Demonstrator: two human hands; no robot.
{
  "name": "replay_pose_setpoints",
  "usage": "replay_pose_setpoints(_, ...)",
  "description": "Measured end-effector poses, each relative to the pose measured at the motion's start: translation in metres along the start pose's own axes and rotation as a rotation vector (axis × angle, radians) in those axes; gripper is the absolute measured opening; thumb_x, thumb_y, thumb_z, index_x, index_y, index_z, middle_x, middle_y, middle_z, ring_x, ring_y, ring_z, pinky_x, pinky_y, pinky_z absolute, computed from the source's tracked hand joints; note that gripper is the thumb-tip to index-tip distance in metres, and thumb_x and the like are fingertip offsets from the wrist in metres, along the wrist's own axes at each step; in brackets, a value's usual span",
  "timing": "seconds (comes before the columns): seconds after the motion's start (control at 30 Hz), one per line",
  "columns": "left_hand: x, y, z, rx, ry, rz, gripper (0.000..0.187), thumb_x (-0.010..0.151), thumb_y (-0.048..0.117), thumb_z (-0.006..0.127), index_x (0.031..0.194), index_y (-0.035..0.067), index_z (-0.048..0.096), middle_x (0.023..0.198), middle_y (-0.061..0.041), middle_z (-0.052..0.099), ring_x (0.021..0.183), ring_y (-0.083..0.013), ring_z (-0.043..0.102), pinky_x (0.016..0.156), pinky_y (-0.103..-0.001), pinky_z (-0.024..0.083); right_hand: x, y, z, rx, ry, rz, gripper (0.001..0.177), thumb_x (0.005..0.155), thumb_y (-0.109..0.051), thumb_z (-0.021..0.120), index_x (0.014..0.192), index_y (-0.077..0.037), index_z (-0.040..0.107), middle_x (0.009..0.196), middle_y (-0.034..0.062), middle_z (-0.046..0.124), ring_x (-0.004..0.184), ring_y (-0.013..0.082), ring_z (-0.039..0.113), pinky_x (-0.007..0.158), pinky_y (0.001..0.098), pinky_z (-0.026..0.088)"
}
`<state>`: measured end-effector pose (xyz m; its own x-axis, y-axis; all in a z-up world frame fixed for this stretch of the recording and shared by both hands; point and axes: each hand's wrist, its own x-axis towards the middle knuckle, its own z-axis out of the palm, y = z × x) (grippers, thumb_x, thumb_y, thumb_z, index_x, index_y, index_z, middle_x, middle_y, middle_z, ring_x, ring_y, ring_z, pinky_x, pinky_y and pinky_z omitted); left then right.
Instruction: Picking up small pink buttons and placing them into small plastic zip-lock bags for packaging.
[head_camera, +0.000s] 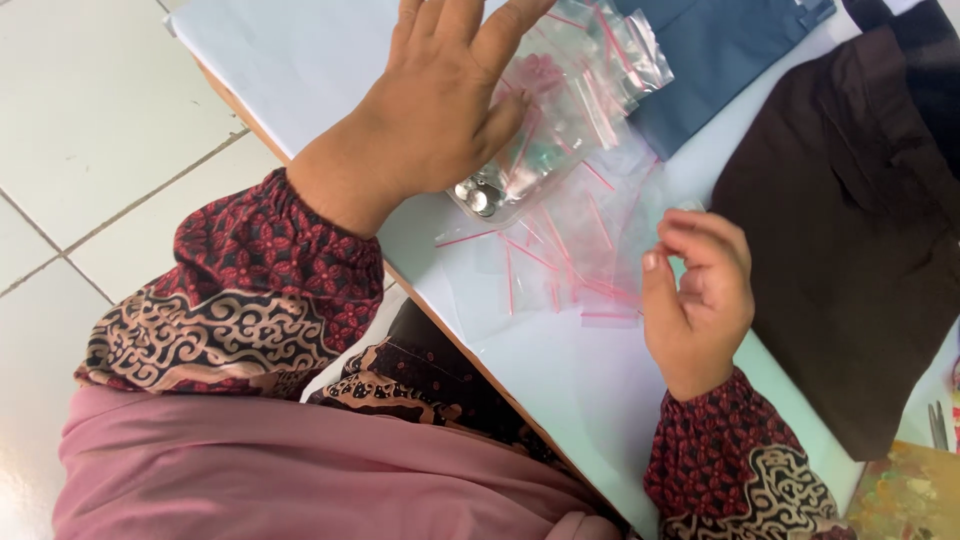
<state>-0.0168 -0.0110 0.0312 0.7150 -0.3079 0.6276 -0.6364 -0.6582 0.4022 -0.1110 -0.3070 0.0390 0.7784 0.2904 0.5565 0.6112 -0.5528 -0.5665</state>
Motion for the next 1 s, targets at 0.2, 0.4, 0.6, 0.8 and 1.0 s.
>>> replay_pose_setpoints(0.2,-0.008,0.082,-0.003,-0.100,-0.091,0.078,0.055,0.110,0.041,0.055,0.154,0.012,0.039,0.158,-0.023,0.034,0.154,-0.0493,0.022,0.122,-0.075,0.019,-0.086,-0.006,-0.053,-0.138,-0.049,0.052,0.012,0.096,0.001,0.063,0.107,-0.001,0.066,0.124,0.0223,0.060,0.099,0.0292,0.066,0.092,0.0384,0.060)
replay_pose_setpoints(0.4,-0.028,0.180,0.047,-0.201,-0.377,0.328,0.064,0.101,0.054,0.054,0.152,0.016,0.042,0.157,-0.021,0.038,0.154,-0.0486,0.020,0.121,-0.075,0.009,-0.159,-0.009,-0.095,-0.249,-0.004,0.005,0.013,0.094,0.000,0.065,0.105,-0.008,0.067,0.122,0.0162,0.062,0.103,0.0296,0.064,0.092,0.0419,0.055)
replay_pose_setpoints(0.6,-0.049,0.275,0.095,-0.423,-0.670,0.598,0.079,0.084,0.039,0.086,0.148,0.018,0.046,0.157,-0.017,0.039,0.152,-0.0484,0.028,0.122,-0.070,0.014,-0.191,-0.037,-0.138,-0.220,0.082,-0.093,0.007,0.098,-0.004,0.061,0.102,0.000,0.065,0.110,0.0228,0.061,0.094,0.0346,0.063,0.082,0.0443,0.053)
replay_pose_setpoints(0.8,-0.036,0.352,0.118,-0.543,-0.776,0.702,0.066,0.090,0.034,0.078,0.143,0.007,0.048,0.150,-0.022,0.045,0.146,-0.0505,0.039,0.121,-0.067,0.026,-0.242,-0.052,-0.185,-0.191,0.224,0.005,0.011,0.099,-0.003,0.056,0.108,-0.001,0.061,0.108,0.0208,0.059,0.088,0.0343,0.058,0.078,0.0432,0.050)
replay_pose_setpoints(1.0,-0.017,0.405,0.147,-0.662,-0.801,0.834,0.050,0.101,0.036,0.064,0.141,0.009,0.051,0.148,-0.025,0.049,0.143,-0.0493,0.046,0.119,-0.068,0.032,-0.274,-0.064,-0.239,-0.195,0.260,0.074,0.011,0.099,-0.006,0.057,0.108,-0.003,0.063,0.109,0.0188,0.058,0.093,0.0342,0.058,0.082,0.0446,0.051)
